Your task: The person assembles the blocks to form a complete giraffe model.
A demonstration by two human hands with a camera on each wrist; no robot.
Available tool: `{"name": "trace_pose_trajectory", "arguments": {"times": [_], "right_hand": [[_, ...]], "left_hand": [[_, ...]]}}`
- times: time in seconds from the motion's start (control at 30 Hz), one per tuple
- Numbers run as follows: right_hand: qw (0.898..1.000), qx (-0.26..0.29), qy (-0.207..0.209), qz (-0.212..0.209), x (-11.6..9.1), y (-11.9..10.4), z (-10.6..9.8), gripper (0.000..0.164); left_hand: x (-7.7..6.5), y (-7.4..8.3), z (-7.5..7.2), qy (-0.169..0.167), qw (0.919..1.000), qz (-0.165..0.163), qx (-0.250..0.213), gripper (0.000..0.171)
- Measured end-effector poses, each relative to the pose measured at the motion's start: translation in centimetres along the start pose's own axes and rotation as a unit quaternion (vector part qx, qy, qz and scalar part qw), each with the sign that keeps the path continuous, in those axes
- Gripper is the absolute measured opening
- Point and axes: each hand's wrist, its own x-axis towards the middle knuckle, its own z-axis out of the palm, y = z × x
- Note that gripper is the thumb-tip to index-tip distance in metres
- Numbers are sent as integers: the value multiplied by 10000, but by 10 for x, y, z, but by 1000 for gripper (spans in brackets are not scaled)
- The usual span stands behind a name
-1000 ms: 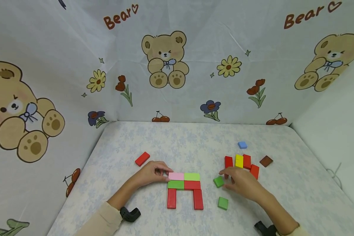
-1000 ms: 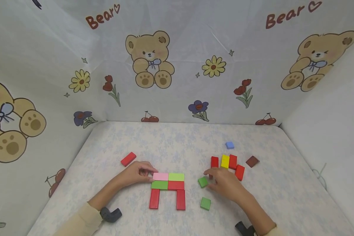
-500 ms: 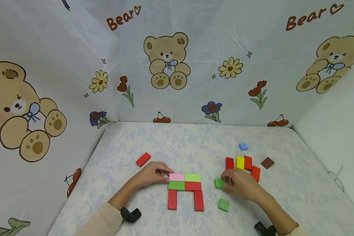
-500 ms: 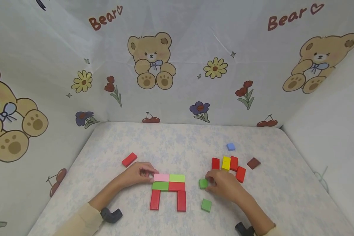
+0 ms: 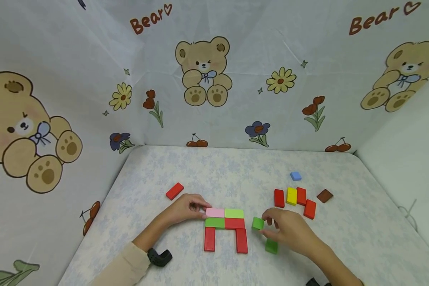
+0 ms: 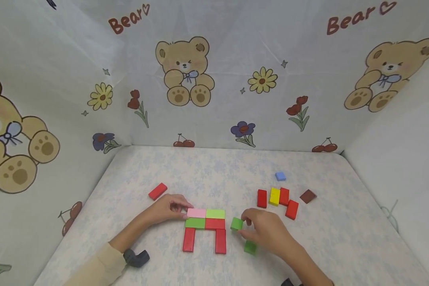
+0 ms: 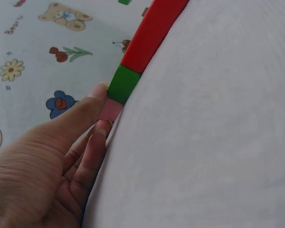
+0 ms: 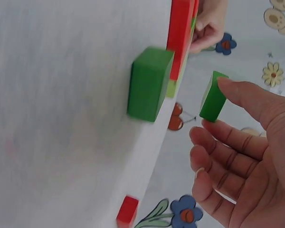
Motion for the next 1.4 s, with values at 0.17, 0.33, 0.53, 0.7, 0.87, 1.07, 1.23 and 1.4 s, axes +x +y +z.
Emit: {"name": "trace_pose_trajectory", "arguments": {"times": [0.17, 0.33, 0.53, 0.7, 0.87, 1.07, 1.23, 1.4], "right_hand": [[9984, -116, -25, -557, -7, -18, 9, 28], [9946, -32, -126, -1033, -10, -35, 16, 28], [9897, -29, -313, -1400, -5, -53, 27, 28], [9846, 6, -309, -1721, -1, -65, 36, 28], [9776, -141, -259, -2085, 3, -76, 46, 25], [9749, -311, -666, -2102, 8, -87, 54, 25], [9745, -459, -715, -2078, 9, -91, 56, 26], [9704, -572, -907, -2164, 7, -96, 57, 27]], "left_hand": [[2, 1, 0, -49, 9998, 185, -56, 30], [1, 0, 0, -55, 9996, 259, -123, 30], [0, -2, -1, 0, 9996, 245, -124, 29], [1, -2, -1, -30, 9996, 254, -99, 29], [1, -2, -2, -38, 9997, 183, -169, 29], [2, -3, -1, -40, 9997, 196, -125, 29], [3, -4, -1, -51, 9996, 269, -70, 29], [2, -4, -2, -54, 9997, 235, -84, 29]]}}
